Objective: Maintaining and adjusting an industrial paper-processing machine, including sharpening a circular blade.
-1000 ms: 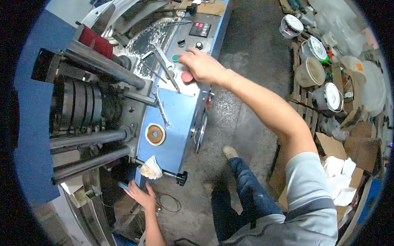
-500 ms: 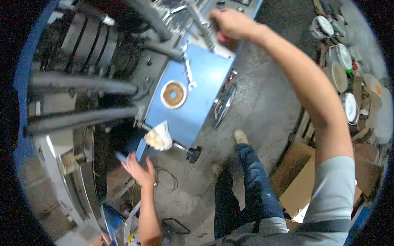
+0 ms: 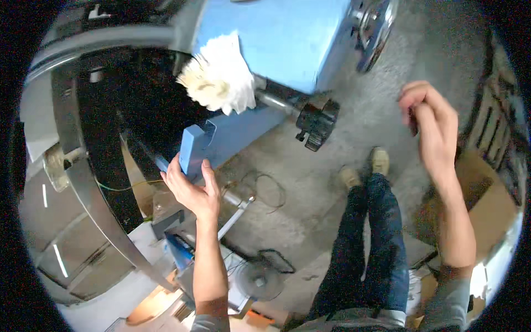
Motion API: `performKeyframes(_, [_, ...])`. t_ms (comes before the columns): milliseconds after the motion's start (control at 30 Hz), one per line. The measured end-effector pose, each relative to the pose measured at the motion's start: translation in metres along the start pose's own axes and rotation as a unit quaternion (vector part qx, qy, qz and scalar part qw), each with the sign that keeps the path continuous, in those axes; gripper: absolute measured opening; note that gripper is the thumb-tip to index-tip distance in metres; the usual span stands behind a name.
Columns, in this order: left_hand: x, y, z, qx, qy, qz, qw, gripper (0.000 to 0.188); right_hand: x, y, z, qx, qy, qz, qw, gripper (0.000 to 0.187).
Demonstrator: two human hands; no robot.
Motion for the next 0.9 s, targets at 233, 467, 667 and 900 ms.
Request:
performKeyframes(233, [0.017, -0.004, 0.005, 0.001, 0.041, 0.017, 0.999, 0.072, 0.006, -0.018, 0.087, 0.125, 0.053, -0.122, 0.983, 0.098])
performKeyframes(467, [0.029, -0.008, 0.004, 0.005, 0.008, -0.002, 1.0, 0.079, 0.002, -0.002, 0.105, 0.112, 0.05, -0.268, 0.956, 0.109])
performKeyframes(667, [0.046, -0.016, 0.003, 0.026, -0.028, -0.004, 0.999, 0.08, 0.006, 0.002, 0.128, 0.033, 0.022, -0.327, 0.944, 0.104])
performKeyframes(900, [0.06, -0.024, -0.001, 0.032, -0.01, 0.003, 0.999, 0.076, 0.0, -0.008, 0.131, -0.041, 0.073, -0.299, 0.95, 0.093])
Point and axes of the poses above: each hand's wrist, its own y-axis towards the middle knuckle, its own z-axis out of the palm, x = y × z, the point moved 2 cm from there along y, towards the middle knuckle, and after that the axes turned 10 degrees about -z, right-handed, at the moved point
